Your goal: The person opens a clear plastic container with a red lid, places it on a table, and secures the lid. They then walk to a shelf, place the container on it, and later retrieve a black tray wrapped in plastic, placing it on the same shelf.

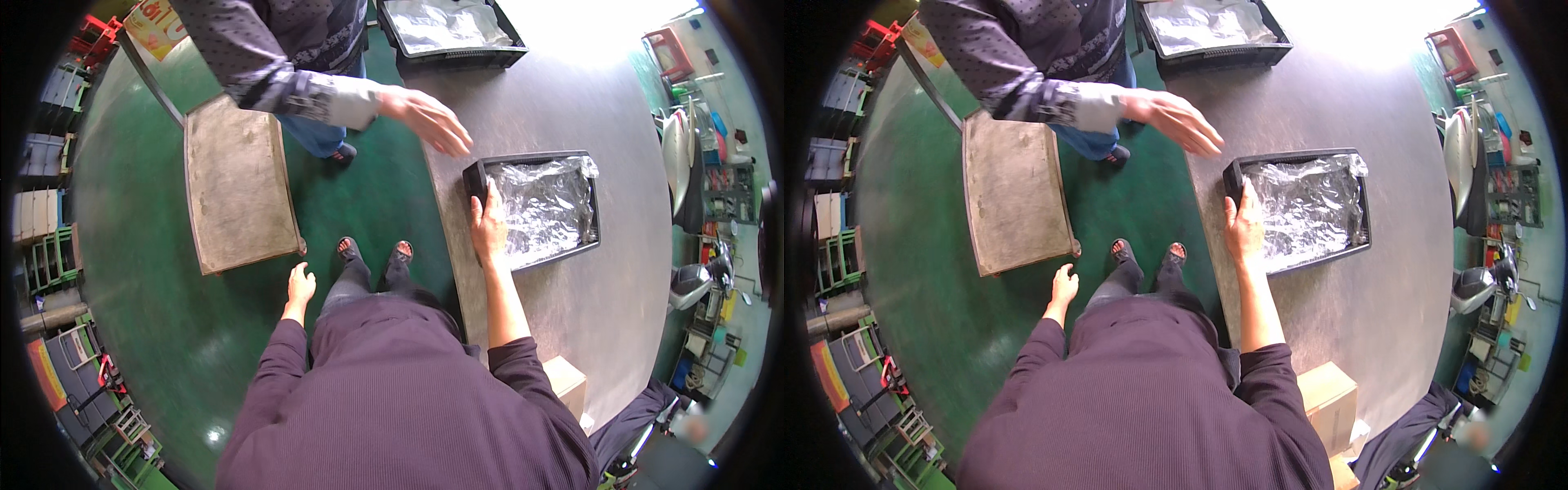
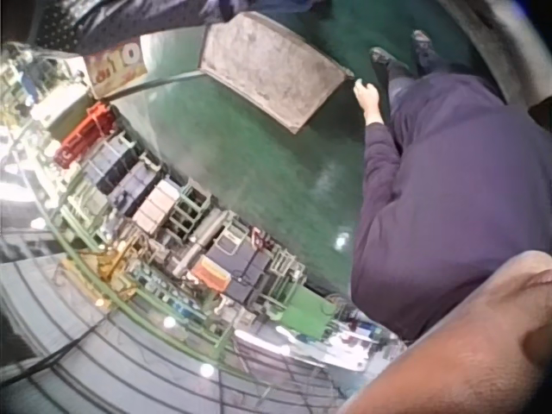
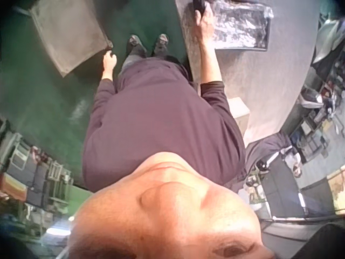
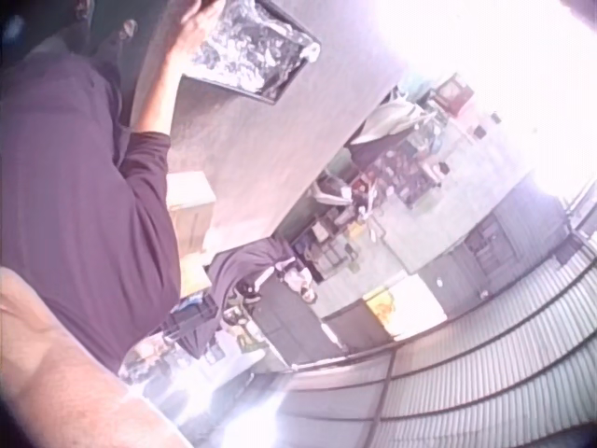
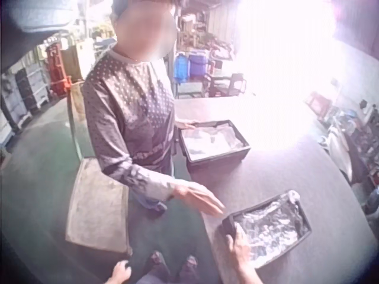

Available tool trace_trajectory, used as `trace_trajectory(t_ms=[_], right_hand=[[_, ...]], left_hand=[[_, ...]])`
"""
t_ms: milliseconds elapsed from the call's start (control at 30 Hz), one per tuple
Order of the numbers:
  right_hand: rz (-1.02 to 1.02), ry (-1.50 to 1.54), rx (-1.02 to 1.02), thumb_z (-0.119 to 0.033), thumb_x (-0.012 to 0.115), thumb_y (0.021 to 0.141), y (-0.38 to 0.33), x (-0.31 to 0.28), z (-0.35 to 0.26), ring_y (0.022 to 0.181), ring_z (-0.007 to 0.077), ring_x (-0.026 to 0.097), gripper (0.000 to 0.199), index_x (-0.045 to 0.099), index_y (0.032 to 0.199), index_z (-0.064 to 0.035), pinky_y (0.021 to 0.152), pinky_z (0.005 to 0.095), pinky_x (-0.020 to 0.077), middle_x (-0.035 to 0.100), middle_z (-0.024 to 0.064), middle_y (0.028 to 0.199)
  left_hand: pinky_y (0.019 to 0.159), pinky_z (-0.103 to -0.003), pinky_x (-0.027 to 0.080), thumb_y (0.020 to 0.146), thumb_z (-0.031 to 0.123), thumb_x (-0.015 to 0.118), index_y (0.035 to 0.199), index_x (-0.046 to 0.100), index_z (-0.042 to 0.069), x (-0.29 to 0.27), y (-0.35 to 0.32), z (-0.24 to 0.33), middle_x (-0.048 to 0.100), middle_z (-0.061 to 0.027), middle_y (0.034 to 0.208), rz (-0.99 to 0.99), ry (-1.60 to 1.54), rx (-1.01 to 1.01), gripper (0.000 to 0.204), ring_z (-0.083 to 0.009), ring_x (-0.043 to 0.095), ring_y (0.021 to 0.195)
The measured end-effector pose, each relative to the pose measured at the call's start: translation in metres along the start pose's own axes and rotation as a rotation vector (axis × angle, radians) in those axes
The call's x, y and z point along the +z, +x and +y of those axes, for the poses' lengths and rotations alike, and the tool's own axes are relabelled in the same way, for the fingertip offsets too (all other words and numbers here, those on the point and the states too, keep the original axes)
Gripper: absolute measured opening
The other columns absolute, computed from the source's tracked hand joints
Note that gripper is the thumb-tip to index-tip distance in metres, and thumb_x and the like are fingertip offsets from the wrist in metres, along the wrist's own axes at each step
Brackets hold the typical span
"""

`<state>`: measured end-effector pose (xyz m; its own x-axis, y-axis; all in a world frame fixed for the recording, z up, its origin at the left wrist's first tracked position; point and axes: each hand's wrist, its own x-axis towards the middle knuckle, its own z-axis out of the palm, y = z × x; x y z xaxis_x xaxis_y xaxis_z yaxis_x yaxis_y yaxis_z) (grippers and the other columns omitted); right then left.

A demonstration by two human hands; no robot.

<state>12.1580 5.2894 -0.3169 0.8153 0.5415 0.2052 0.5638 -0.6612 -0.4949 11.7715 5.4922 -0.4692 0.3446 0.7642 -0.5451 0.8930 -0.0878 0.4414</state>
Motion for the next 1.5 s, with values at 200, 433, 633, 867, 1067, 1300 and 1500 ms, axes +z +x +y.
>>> trace_trajectory(t_ms=[200,433,633,867,1067,1300,1500], right_hand=[[-0.028,0.148,0.118,-0.03,0.048,0.09,0.007,-0.001,0.01,0.099,0.0353,0.055,0.041,0.049,0.119,-0.0017,0.087,0.0392,0.0425,0.056,0.0199,0.111],[0.225,0.01,0.064,-0.029,0.056,0.086,0.002,-0.028,0.028,0.1,0.0296,0.051,0.033,0.058,0.106,-0.0042,0.089,0.0393,0.0398,0.054,0.0132,0.105],[0.584,-0.338,-0.189,-0.027,0.059,0.081,0.071,-0.065,0.161,0.119,0.0269,0.043,0.051,0.047,0.125,-0.0031,0.101,0.0396,0.0311,0.046,0.0129,0.129],[-0.06,-0.686,0.262,-0.04,0.038,0.092,0.105,-0.057,0.233,0.137,0.0226,0.012,0.057,0.026,0.139,-0.0092,0.107,0.0534,0.012,0.024,0.0081,0.145],[0.488,-0.623,0.169,-0.032,0.045,0.091,0.124,-0.092,0.239,0.112,0.0251,0.046,0.034,0.051,0.118,-0.0124,0.09,0.0422,0.0405,0.052,0.0064,0.116],[-0.184,-0.195,0.365,-0.04,0.05,0.086,0.126,-0.138,0.295,0.097,0.0429,0.054,0.044,0.055,0.102,0.001,0.08,0.0453,0.0435,0.059,0.0262,0.098],[-0.181,-0.264,0.372,-0.038,0.054,0.085,0.105,-0.148,0.326,0.096,0.0403,0.056,0.042,0.056,0.101,0.0015,0.081,0.0436,0.0438,0.06,0.026,0.097]], left_hand=[[0.095,-0.037,0.04,0.079,0.017,0.056,0.113,0.055,0.008,0.03,-0.021,-0.004,0.053,-0.0151,0.118,-0.062,-0.006,0.042,0.035,-0.0309,0.05,0.111],[0.095,-0.036,0.039,0.079,0.018,0.056,0.112,0.056,0.007,0.037,-0.033,0.021,0.053,-0.0147,0.118,-0.102,0.063,0.119,0.035,-0.03,0.05,0.111],[0.091,-0.039,0.042,0.075,0.013,0.055,0.102,0.06,0.003,0.018,-0.031,0.088,0.058,-0.0183,0.106,-0.015,0.108,0.404,0.029,-0.0326,0.054,0.103],[0.097,-0.037,0.038,0.079,0.018,0.052,0.113,0.055,0.008,0.042,-0.012,0.145,0.053,-0.0139,0.118,-0.149,0.006,0.419,0.036,-0.0283,0.047,0.114],[0.094,-0.038,0.04,0.089,0.039,0.046,0.114,0.054,0.004,0.061,-0.042,0.315,0.055,-0.0166,0.117,-0.348,-0.291,0.671,0.044,-0.0309,0.051,0.11],[0.087,-0.046,0.043,0.082,0.042,0.057,0.118,0.029,-0.001,0.094,-0.061,0.396,0.054,-0.0327,0.103,-0.367,-0.378,0.441,0.063,-0.045,0.054,0.1],[0.092,-0.045,0.041,0.081,0.047,0.056,0.125,0.028,-0.004,0.117,-0.076,0.412,0.049,-0.0327,0.115,-0.244,-0.446,0.301,0.073,-0.0453,0.05,0.106]])
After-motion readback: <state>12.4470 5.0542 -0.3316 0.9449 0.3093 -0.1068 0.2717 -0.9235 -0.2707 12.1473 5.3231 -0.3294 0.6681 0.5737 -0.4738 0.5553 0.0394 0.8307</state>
